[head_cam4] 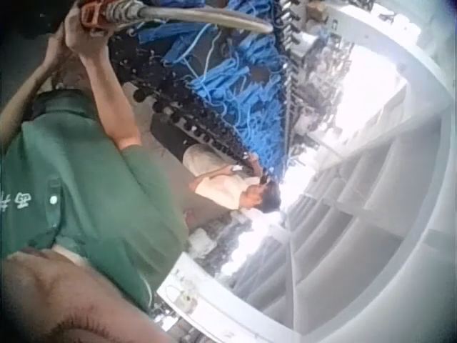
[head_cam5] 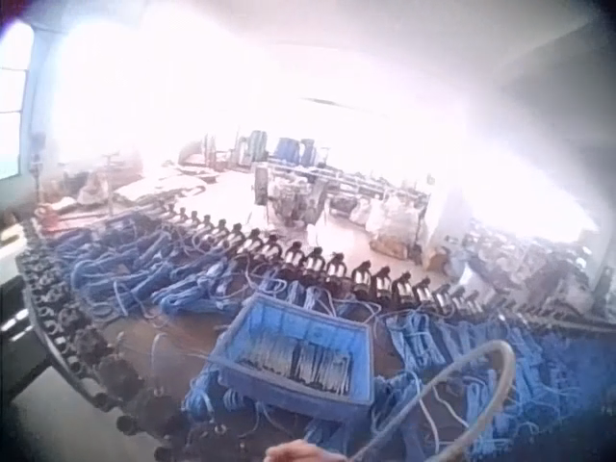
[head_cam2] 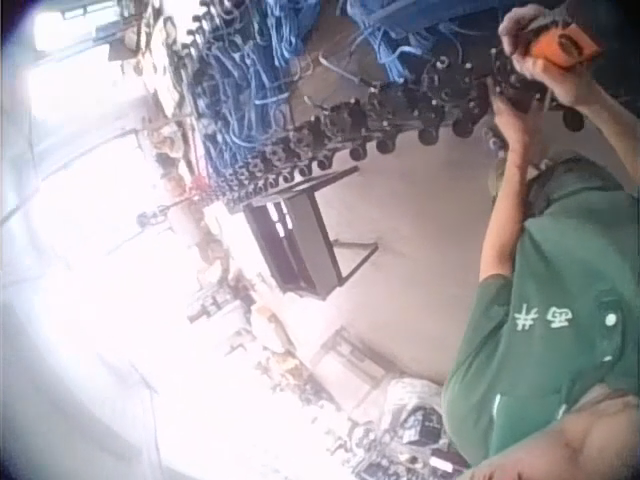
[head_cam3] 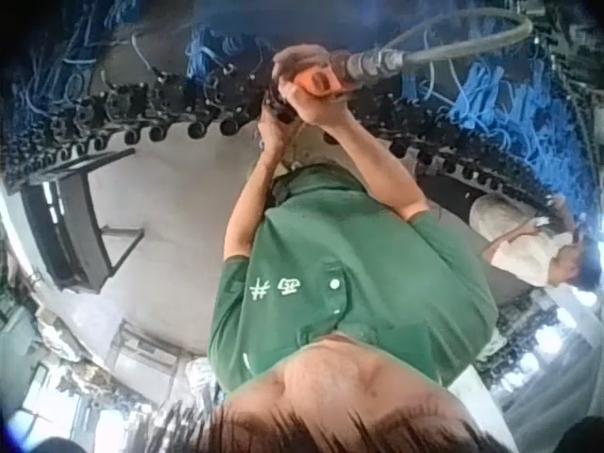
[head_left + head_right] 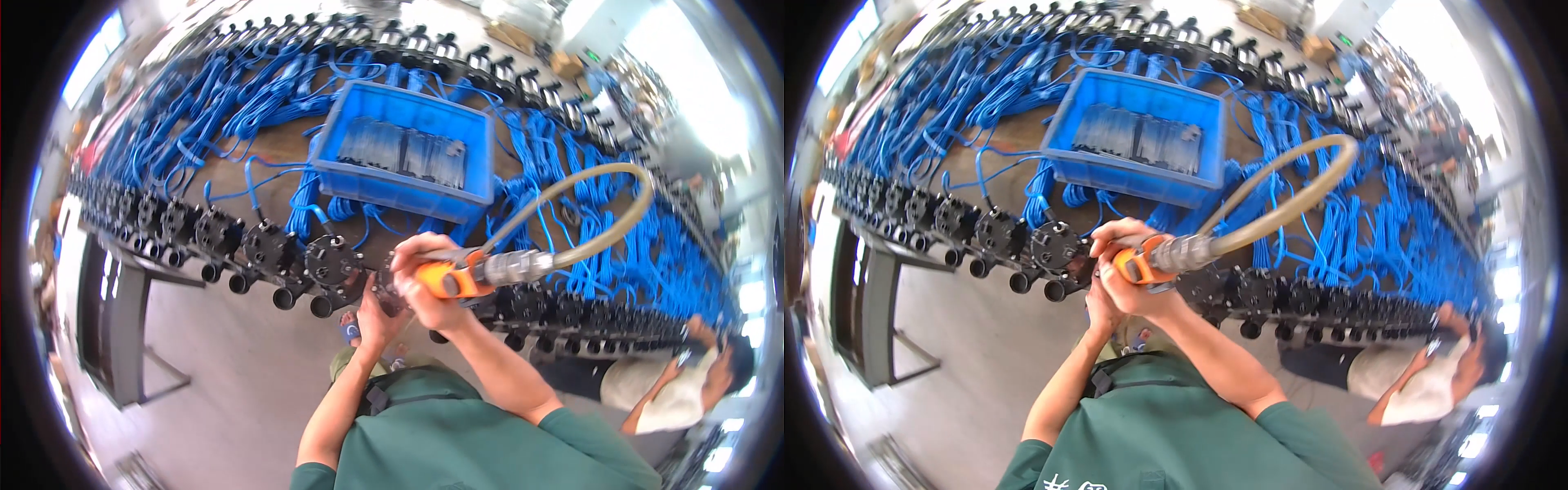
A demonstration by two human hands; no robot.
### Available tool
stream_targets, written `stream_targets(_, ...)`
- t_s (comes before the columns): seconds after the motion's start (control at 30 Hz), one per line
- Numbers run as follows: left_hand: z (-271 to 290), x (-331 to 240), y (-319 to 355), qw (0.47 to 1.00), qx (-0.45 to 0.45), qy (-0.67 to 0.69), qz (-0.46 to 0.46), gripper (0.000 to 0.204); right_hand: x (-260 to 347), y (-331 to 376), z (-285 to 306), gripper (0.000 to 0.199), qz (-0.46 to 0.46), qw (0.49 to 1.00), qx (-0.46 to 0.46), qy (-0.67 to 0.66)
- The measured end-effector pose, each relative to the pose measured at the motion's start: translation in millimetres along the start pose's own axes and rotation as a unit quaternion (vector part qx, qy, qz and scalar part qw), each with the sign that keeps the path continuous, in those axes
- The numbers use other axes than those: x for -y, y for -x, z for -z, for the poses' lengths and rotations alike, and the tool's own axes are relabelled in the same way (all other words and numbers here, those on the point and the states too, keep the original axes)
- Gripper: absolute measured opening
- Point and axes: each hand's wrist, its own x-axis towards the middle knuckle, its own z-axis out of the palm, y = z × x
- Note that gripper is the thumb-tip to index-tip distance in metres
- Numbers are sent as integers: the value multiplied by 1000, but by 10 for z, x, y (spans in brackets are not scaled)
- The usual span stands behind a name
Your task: The person assembles industrial pumps by inserting metal rods into the pump bodies and securing them with a pneumatic screwdriver.
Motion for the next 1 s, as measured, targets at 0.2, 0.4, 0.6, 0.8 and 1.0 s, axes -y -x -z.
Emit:
stream_targets(0.2, -147, 5, 54, 995, -77, -17, -66, 66, -17, -32, 646, 19, 13, 986, -161, 40)
stream_targets(0.4, -200, 119, 81, 995, -75, -6, -67, 64, -296, -20, 716, 13, 49, 981, -116, 149)
stream_targets(0.6, -308, 80, 222, 989, -129, 1, -68, 72, -340, 18, 774, 25, 82, 977, -87, 177)
stream_targets(0.8, -531, 154, 611, 992, 60, 55, 98, 47, -280, -24, 715, 19, 48, 985, -112, 120)
stream_targets(1.0, -876, 201, 604, 999, 40, -7, -27, 33, -331, -52, 665, 14, 51, 986, -89, 129)
